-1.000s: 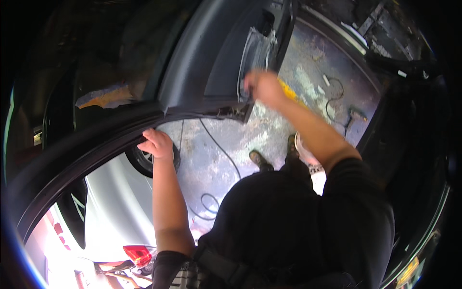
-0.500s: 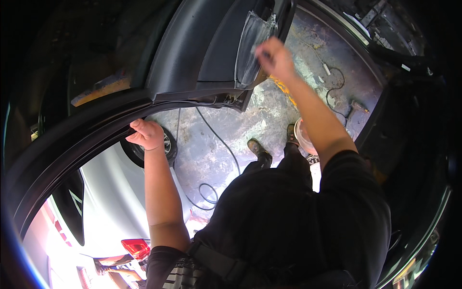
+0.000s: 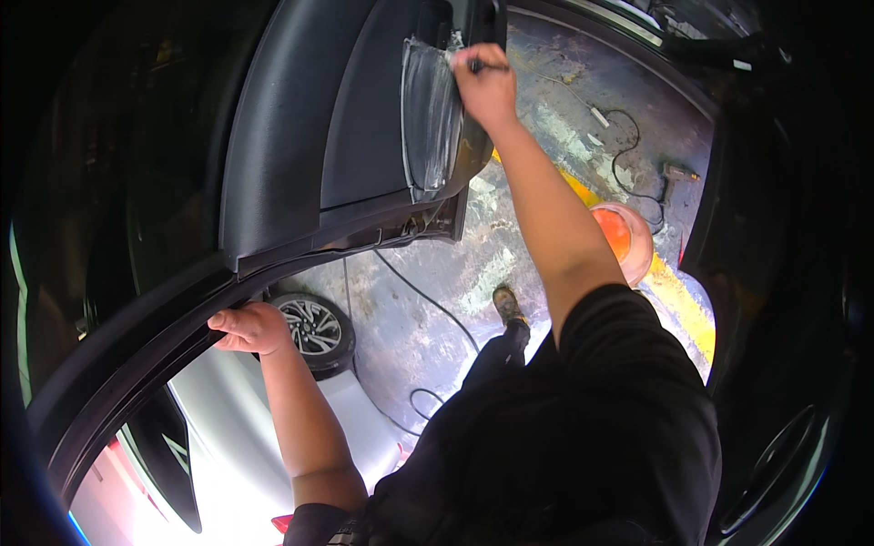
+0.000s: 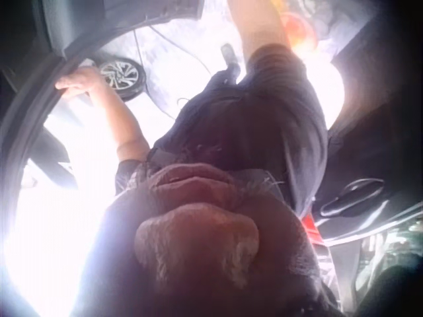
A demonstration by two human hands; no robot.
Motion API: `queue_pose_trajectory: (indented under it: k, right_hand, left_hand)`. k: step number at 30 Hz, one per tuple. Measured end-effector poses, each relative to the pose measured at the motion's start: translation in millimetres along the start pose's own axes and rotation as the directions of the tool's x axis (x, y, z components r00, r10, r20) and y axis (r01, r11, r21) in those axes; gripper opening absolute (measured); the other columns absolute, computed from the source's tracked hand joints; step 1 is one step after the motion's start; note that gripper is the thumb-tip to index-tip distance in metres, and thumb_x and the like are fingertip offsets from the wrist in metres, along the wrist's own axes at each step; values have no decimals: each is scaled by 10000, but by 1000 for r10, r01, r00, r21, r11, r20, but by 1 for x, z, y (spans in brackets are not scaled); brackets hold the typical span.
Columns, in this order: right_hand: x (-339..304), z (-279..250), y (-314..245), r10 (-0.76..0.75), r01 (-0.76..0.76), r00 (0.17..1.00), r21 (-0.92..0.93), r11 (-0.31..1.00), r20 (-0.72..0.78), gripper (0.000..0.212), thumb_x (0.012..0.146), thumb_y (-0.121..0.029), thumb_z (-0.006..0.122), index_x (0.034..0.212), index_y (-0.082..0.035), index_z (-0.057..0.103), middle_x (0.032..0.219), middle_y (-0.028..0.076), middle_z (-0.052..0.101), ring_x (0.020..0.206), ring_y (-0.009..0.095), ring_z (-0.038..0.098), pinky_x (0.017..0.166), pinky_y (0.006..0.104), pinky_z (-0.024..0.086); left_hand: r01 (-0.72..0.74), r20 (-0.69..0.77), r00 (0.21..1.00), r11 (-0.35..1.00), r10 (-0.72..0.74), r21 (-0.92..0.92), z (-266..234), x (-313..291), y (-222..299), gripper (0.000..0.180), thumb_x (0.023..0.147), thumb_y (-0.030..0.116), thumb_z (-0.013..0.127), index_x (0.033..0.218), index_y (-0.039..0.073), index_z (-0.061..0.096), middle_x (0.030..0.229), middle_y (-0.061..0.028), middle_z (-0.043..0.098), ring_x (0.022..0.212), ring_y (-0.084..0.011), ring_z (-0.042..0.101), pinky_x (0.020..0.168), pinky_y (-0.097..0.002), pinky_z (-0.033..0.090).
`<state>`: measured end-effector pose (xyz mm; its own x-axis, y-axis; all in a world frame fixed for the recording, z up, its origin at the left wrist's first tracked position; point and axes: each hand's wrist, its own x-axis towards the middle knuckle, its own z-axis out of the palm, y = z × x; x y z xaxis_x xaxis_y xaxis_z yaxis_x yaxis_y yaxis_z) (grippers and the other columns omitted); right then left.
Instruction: The person applies a white adhesive to the inner edge of a car door using a brush, then wipes the area with an orange cloth. The task involves repeated application and wiping of the same section.
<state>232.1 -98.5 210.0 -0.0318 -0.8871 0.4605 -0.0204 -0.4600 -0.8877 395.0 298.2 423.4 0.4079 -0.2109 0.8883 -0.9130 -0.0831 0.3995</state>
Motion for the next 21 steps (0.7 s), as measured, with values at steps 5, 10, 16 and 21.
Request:
queue_pose_trajectory:
  k: [5,10,16,21]
  right_hand:
    - [-81,-12,-28,-82,86,996,221,972,-28,77,821,-69,754,850,-75,683,879,103,642,849,288,665,753,370,528]
    - [-230,-90,-90,333,-383,904,162,909,270,72,853,-34,750,881,-62,690,879,84,612,820,226,629,754,333,508]
    - [-382,-221,-33,741,-721,663,-176,671,109,157,827,-26,708,975,-79,706,941,108,650,857,215,669,766,360,535]
    - [-465,-360,9,843,-893,419,-319,317,-337,263,827,-108,717,1085,-84,676,961,176,723,933,345,717,845,434,550]
  left_hand:
    - [-155,28,987,986,157,-52,42,14,19,446,1077,291,559,1320,-83,571,1201,-147,666,985,-173,643,851,-285,549]
    - [-261,-3,965,957,263,-127,53,24,30,543,1063,327,571,1360,-125,528,1318,-213,621,1141,-217,624,992,-310,517]
    - [-202,-27,979,942,202,-269,76,30,67,419,990,289,662,1181,-84,662,1154,-169,706,1039,-248,667,935,-387,547]
    - [-296,-49,953,893,298,-338,79,28,54,561,955,352,717,1242,-117,607,1114,-182,694,996,-229,653,884,-392,567]
